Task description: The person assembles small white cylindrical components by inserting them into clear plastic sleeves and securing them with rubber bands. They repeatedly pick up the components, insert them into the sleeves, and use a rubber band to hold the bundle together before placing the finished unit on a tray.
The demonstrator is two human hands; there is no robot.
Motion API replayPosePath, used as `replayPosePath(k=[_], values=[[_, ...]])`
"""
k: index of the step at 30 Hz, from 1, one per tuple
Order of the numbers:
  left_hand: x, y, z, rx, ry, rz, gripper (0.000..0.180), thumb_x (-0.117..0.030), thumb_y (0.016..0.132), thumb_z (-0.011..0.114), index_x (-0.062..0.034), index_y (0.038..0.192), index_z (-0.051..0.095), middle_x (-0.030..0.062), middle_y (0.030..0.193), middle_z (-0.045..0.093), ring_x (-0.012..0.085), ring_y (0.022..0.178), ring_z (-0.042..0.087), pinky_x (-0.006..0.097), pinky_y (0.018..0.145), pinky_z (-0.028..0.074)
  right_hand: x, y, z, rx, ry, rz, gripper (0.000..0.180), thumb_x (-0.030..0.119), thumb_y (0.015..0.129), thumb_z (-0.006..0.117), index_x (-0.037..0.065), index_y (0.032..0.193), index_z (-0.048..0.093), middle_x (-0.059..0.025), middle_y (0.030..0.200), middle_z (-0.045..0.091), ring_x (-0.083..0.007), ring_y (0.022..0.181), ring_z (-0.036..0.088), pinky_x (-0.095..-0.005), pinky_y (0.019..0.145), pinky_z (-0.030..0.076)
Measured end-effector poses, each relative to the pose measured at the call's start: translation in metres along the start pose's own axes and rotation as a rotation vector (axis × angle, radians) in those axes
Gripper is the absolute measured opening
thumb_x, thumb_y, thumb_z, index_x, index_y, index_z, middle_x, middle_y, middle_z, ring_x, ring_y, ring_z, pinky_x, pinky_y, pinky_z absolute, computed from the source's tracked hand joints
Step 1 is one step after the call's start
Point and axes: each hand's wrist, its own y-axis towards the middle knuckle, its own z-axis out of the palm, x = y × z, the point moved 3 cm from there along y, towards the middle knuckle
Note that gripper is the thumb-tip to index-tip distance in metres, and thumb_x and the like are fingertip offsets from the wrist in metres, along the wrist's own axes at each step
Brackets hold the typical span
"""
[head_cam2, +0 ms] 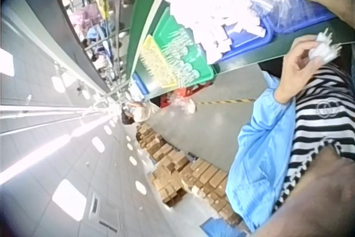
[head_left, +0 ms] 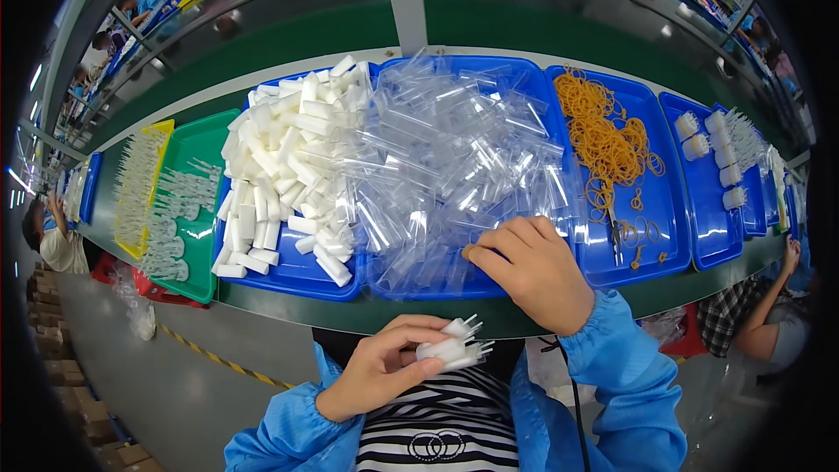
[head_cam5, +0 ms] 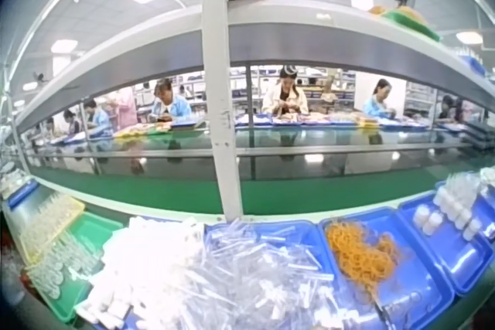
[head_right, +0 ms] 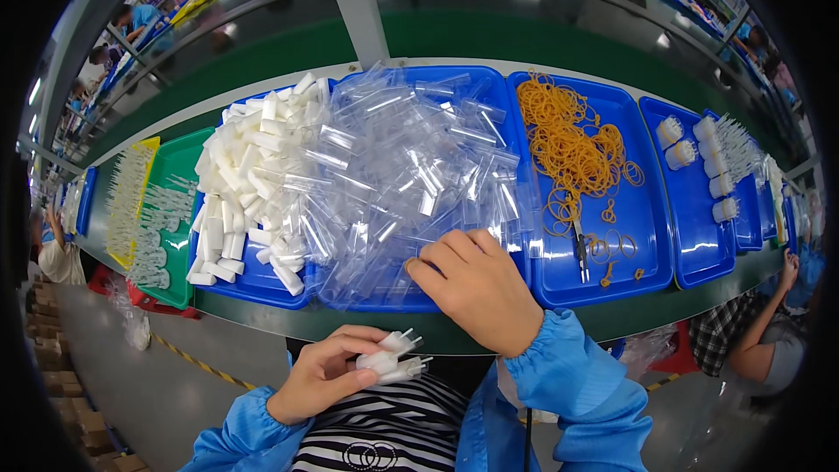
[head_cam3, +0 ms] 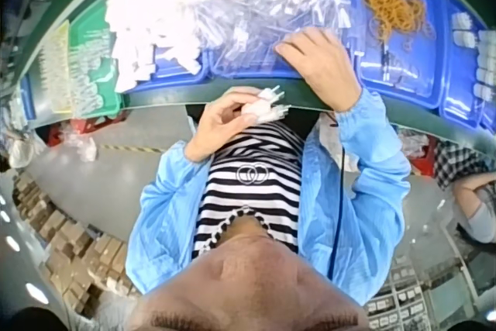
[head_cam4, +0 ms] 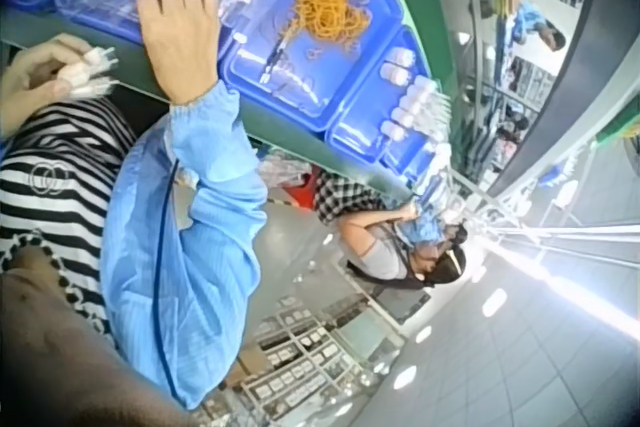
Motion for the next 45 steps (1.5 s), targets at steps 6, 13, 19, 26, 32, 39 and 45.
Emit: replayPosePath(k=[6,13,19,26,32,39,45], values=[[-0.001,0.003,0.000,-0.049,-0.029,0.012,0.029,0.002,0.094,0.066,0.0021,0.123,0.063,0.0162,0.137,0.052,0.0233,0.122,0.058,0.035,0.100,0.052,-0.004,0.003,-0.007,0.159,-0.181,-0.077,0.019,0.013,0.079,0.061,0.009,0.096,0.064,-0.0022,0.096,0.059,-0.0189,0.097,0.057,-0.0328,0.085,0.045],[-0.002,0.006,0.001,-0.091,-0.050,0.036,0.026,0.001,0.093,0.067,0.0015,0.119,0.065,0.0166,0.137,0.054,0.0221,0.121,0.059,0.033,0.098,0.054,-0.013,0.001,-0.006,0.051,-0.162,-0.236,0.014,0.014,0.079,0.061,0.009,0.091,0.063,-0.0016,0.093,0.058,-0.0182,0.094,0.056,-0.0323,0.083,0.045],[-0.005,0.008,0.004,-0.053,0.022,0.007,0.026,0.002,0.093,0.068,0.0013,0.119,0.065,0.0167,0.136,0.054,0.0220,0.119,0.061,0.032,0.095,0.055,-0.014,0.007,-0.008,0.253,-0.187,-0.261,0.018,0.016,0.081,0.059,0.008,0.096,0.065,-0.0020,0.098,0.061,-0.0184,0.100,0.058,-0.0320,0.087,0.045],[-0.017,0.006,0.009,-0.162,0.081,0.128,0.028,0.006,0.092,0.066,0.0034,0.120,0.065,0.0169,0.136,0.052,0.0240,0.120,0.061,0.035,0.099,0.056,-0.017,0.002,-0.029,-0.087,0.483,0.126,0.031,0.003,0.082,0.072,0.004,0.112,0.065,-0.0057,0.101,0.066,-0.0224,0.094,0.066,-0.0335,0.086,0.049],[-0.033,0.020,0.016,-0.258,0.095,0.260,0.029,0.009,0.091,0.065,0.0044,0.119,0.065,0.0173,0.135,0.052,0.0258,0.120,0.061,0.035,0.099,0.057,0.014,-0.019,-0.017,-0.417,1.305,0.326,0.048,-0.005,0.087,0.069,-0.004,0.130,0.050,-0.0169,0.110,0.067,-0.0227,0.103,0.067,-0.0375,0.096,0.051],[-0.033,0.025,0.019,-0.327,0.235,0.304,0.030,0.006,0.089,0.069,0.0018,0.119,0.067,0.0167,0.132,0.054,0.0236,0.115,0.064,0.031,0.091,0.060,0.021,-0.024,-0.018,-0.439,1.265,0.444,0.037,-0.006,0.088,0.070,-0.003,0.120,0.052,-0.0183,0.116,0.066,-0.0213,0.106,0.067,-0.0340,0.092,0.053],[-0.032,0.024,0.019,-0.346,0.225,0.285,0.028,0.004,0.089,0.070,0.0016,0.117,0.068,0.0161,0.132,0.054,0.0220,0.113,0.064,0.029,0.088,0.060,0.028,-0.028,-0.008,-0.427,1.295,0.444,0.034,-0.004,0.089,0.070,-0.002,0.117,0.053,-0.0186,0.115,0.067,-0.0217,0.105,0.067,-0.0340,0.092,0.053]])
